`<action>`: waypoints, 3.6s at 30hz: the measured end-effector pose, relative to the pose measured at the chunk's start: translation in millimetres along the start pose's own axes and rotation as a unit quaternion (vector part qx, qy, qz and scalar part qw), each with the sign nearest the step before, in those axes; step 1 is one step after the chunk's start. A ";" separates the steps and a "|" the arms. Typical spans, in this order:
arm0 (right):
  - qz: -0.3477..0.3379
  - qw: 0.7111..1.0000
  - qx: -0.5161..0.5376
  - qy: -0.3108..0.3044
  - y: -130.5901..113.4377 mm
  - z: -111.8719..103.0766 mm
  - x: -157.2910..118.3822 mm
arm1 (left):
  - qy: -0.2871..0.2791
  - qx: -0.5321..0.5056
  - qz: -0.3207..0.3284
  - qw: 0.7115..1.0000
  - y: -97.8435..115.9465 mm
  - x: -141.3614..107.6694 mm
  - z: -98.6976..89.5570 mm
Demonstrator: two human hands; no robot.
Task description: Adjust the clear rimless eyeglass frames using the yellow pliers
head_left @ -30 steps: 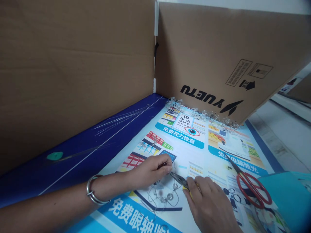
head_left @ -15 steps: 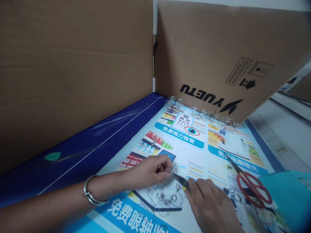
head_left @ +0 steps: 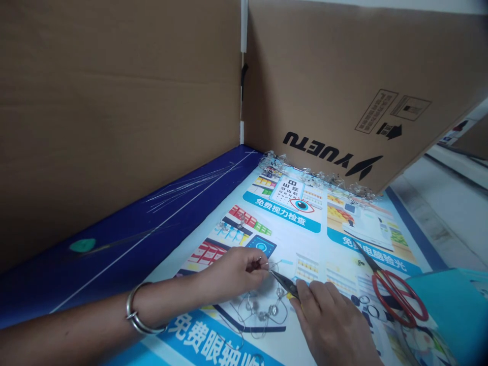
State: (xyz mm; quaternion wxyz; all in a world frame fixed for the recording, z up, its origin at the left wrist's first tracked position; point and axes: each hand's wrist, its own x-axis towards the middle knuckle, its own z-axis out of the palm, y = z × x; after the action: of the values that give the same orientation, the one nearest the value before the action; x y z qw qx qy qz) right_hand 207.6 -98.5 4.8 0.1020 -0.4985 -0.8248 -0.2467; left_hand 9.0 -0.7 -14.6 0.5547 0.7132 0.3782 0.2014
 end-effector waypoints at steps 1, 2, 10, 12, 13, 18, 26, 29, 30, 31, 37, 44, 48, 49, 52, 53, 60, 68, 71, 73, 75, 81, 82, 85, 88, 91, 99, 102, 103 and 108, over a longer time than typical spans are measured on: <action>0.001 1.000 0.002 -0.002 0.1 0.1 -0.2 | -0.001 0.000 0.004 1.000 0.1 -0.1 -0.2; 0.003 1.000 0.004 -0.004 0.2 0.3 -0.4 | 0.000 0.002 0.009 1.000 0.1 0.0 -0.5; 0.000 0.999 0.026 -0.020 0.1 2.6 -0.8 | -0.009 0.059 0.009 0.998 8.2 -2.1 -6.7; 0.001 0.999 0.033 -0.018 0.0 3.1 -0.8 | -0.026 0.048 -0.006 0.998 12.6 -3.5 -8.9; 0.002 0.999 0.036 -0.015 0.0 3.2 -0.8 | -0.036 0.037 -0.014 0.999 14.4 -4.0 -9.9; 0.004 0.999 0.042 -0.008 -0.3 2.7 -1.4 | -0.082 -0.046 -0.063 0.994 16.2 -4.1 -12.7; 0.015 0.999 0.044 0.005 0.5 1.2 -2.2 | -0.110 -0.157 -0.051 0.980 10.8 -0.7 -17.7; 0.026 0.998 0.049 0.009 0.8 0.3 -1.4 | -0.140 -0.193 -0.045 0.970 5.8 0.1 -21.4; 0.029 0.998 0.053 0.013 1.0 0.2 -1.3 | -0.149 -0.204 -0.041 0.967 3.5 0.6 -22.5; 0.032 0.998 0.058 0.014 1.3 0.4 -1.3 | -0.155 -0.214 -0.038 0.964 1.2 1.2 -23.4; 0.045 0.992 0.117 -0.004 5.3 6.4 -3.6 | -0.169 -0.233 -0.029 0.957 -6.7 3.5 -25.1; 0.055 0.981 0.183 -0.033 10.0 9.0 -4.9 | -0.168 -0.235 -0.036 0.957 -6.6 3.4 -25.2; 0.053 0.979 0.194 -0.025 10.8 11.7 -5.9 | -0.167 -0.237 -0.040 0.956 -5.7 3.6 -24.7; 0.053 0.979 0.195 -0.028 10.9 12.4 -5.9 | -0.168 -0.236 -0.038 0.956 -5.5 3.6 -24.6; 0.053 0.978 0.197 -0.038 10.9 13.4 -5.3 | -0.172 -0.233 -0.035 0.957 -5.4 3.8 -24.7; 0.053 0.978 0.198 -0.038 10.9 13.4 -5.0 | -0.173 -0.232 -0.036 0.957 -5.5 3.8 -24.7; 0.033 0.983 0.179 -0.021 10.9 10.8 -1.5 | -0.173 -0.228 -0.037 0.957 -5.6 4.8 -24.9; 0.015 0.993 0.121 -0.006 10.7 6.2 1.8 | -0.172 -0.228 -0.035 0.958 -7.0 4.4 -23.6; 0.017 0.991 0.132 -0.016 10.8 5.4 1.8 | -0.172 -0.225 -0.039 0.958 -6.7 4.1 -23.8; 0.016 0.991 0.129 -0.015 10.7 5.0 1.7 | -0.172 -0.221 -0.040 0.959 -5.6 4.0 -24.2; 0.016 0.992 0.124 -0.012 10.2 4.6 1.6 | -0.175 -0.217 -0.042 0.960 -4.2 3.9 -24.5; 0.035 0.989 0.141 -0.012 7.0 5.3 1.7 | -0.172 -0.193 -0.039 0.965 -1.8 3.5 -23.4; 0.040 0.988 0.150 -0.015 6.3 5.5 1.7 | -0.173 -0.186 -0.040 0.966 -1.8 3.1 -23.2; 0.053 0.984 0.172 -0.020 4.5 6.0 1.5 | -0.176 -0.169 -0.042 0.969 -2.2 2.5 -22.9; 0.058 0.981 0.185 -0.024 4.2 6.3 1.2 | -0.179 -0.165 -0.044 0.969 -2.5 2.5 -22.8; 0.060 0.977 0.199 -0.039 5.0 6.9 0.7 | -0.182 -0.166 -0.044 0.968 -1.7 2.4 -22.6; 0.065 0.975 0.208 -0.038 3.6 5.7 2.7 | -0.184 -0.147 -0.039 0.971 0.3 1.7 -22.1; 0.066 0.978 0.198 -0.015 2.8 7.4 2.1 | -0.186 -0.151 -0.031 0.970 1.6 1.7 -22.2; 0.067 0.979 0.195 -0.009 2.8 8.3 1.6 | -0.186 -0.152 -0.031 0.970 2.2 1.6 -22.3; 0.068 0.981 0.179 0.000 3.9 10.4 0.1 | -0.182 -0.157 -0.035 0.970 4.1 1.3 -22.5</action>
State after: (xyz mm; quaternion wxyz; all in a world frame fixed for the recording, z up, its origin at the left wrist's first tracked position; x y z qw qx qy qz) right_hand 211.8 -91.7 -2.9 0.2066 -0.5272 -0.8196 -0.0875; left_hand -4.8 14.2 -4.1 0.7259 0.6283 0.2591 0.1054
